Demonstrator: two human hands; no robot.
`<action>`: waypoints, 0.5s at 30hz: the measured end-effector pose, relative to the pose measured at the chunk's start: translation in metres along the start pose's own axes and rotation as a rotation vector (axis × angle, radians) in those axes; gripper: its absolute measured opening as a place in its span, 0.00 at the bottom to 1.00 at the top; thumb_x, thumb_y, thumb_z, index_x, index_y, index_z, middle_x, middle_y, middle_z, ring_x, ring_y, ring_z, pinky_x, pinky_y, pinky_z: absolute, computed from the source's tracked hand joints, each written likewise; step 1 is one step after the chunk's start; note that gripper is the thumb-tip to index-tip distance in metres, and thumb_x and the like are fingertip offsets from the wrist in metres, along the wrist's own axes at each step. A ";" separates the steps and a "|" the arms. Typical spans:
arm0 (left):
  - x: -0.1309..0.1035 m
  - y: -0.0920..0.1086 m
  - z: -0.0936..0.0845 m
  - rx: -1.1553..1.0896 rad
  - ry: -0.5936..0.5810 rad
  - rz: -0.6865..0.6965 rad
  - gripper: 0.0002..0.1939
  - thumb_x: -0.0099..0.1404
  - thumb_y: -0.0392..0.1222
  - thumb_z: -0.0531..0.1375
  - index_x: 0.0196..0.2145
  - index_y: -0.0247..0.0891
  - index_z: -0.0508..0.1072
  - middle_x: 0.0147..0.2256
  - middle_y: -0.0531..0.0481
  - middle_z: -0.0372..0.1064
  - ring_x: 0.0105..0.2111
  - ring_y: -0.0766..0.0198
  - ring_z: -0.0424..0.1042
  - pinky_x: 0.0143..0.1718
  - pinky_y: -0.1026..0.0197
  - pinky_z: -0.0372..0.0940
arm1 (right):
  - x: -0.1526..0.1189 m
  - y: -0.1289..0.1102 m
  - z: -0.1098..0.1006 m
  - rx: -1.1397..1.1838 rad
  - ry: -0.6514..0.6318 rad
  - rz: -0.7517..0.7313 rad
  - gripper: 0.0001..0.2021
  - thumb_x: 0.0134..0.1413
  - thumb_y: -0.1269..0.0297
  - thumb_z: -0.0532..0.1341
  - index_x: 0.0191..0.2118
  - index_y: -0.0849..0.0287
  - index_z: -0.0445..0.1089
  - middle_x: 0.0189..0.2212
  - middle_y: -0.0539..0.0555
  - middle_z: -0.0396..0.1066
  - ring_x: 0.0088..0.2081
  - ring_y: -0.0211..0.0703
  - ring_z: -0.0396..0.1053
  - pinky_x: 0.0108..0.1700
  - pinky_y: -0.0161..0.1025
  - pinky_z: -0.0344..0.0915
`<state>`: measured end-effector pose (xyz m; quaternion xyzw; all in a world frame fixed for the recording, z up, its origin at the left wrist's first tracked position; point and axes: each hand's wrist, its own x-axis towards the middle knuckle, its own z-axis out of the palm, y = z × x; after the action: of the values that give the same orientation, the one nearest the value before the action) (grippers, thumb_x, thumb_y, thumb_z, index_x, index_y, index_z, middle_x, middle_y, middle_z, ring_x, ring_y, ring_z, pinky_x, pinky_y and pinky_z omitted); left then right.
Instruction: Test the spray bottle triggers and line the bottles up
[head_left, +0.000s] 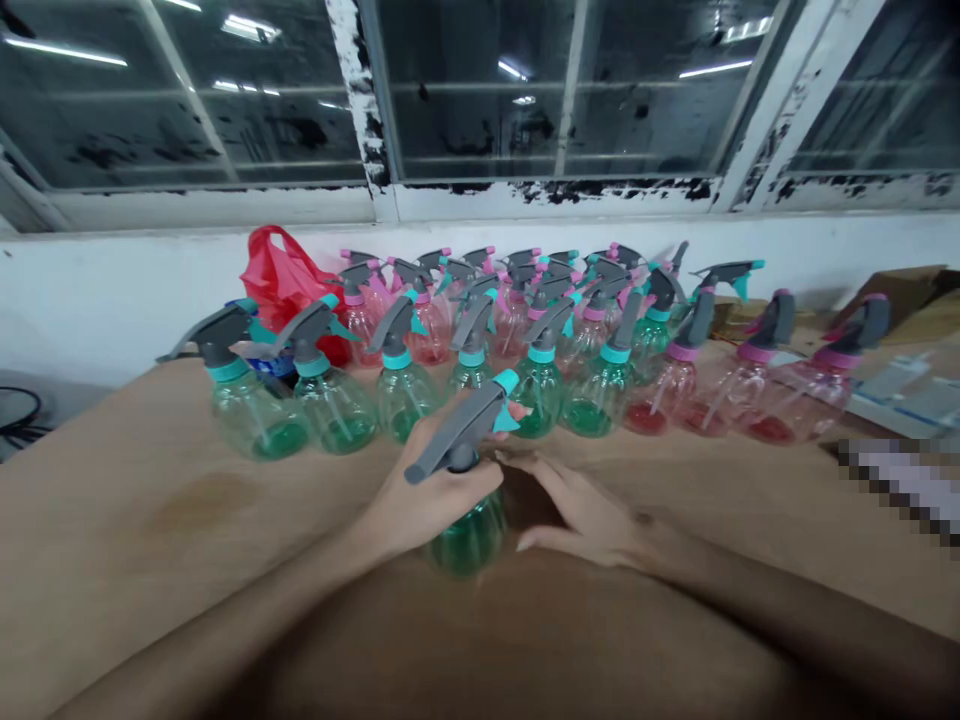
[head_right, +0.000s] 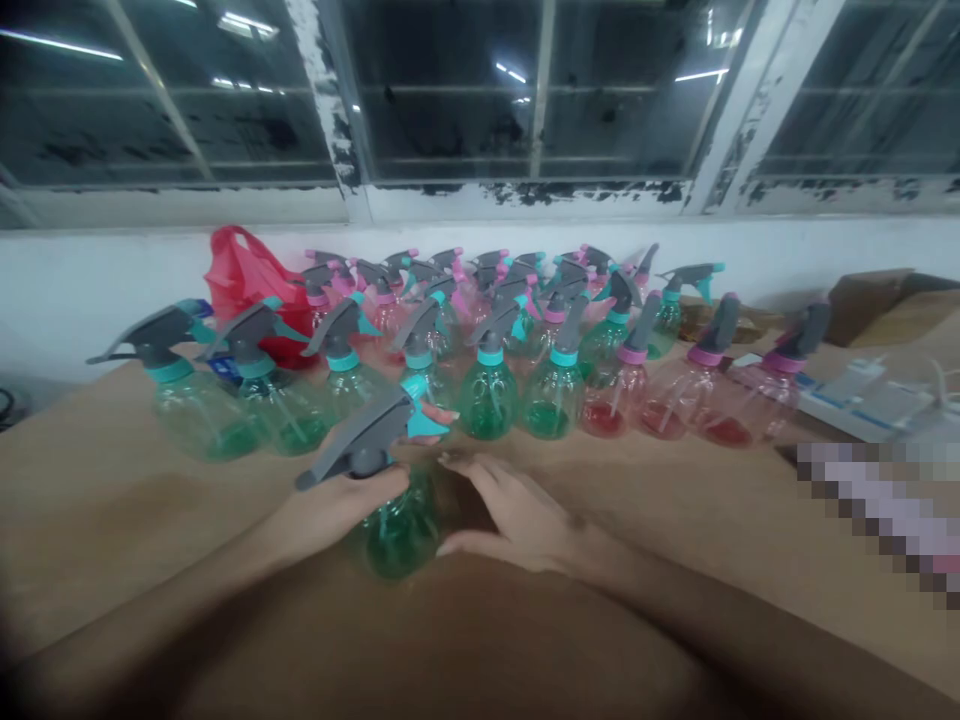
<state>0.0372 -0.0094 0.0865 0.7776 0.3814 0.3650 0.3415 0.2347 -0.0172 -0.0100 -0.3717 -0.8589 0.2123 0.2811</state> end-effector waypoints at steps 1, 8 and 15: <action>0.001 -0.001 -0.001 -0.041 -0.024 0.016 0.24 0.52 0.32 0.54 0.48 0.44 0.71 0.42 0.52 0.74 0.41 0.58 0.74 0.43 0.57 0.69 | -0.002 0.003 0.000 -0.017 -0.001 0.026 0.33 0.53 0.46 0.59 0.59 0.60 0.54 0.58 0.63 0.61 0.59 0.51 0.58 0.59 0.52 0.58; 0.004 -0.007 -0.008 -0.038 -0.029 -0.083 0.24 0.51 0.36 0.54 0.47 0.47 0.71 0.41 0.53 0.75 0.41 0.53 0.74 0.43 0.54 0.70 | -0.001 0.012 0.008 -0.124 0.091 0.038 0.19 0.60 0.57 0.56 0.55 0.56 0.62 0.56 0.57 0.64 0.57 0.47 0.62 0.58 0.50 0.61; 0.005 -0.004 -0.010 0.000 -0.035 -0.084 0.22 0.50 0.37 0.54 0.44 0.49 0.73 0.45 0.54 0.74 0.45 0.53 0.72 0.49 0.52 0.66 | 0.001 0.013 0.010 -0.194 0.069 -0.007 0.19 0.61 0.60 0.55 0.56 0.57 0.63 0.55 0.57 0.67 0.58 0.47 0.61 0.58 0.51 0.61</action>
<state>0.0295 -0.0004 0.0898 0.7672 0.4075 0.3367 0.3632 0.2346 -0.0099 -0.0246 -0.4014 -0.8665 0.1142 0.2740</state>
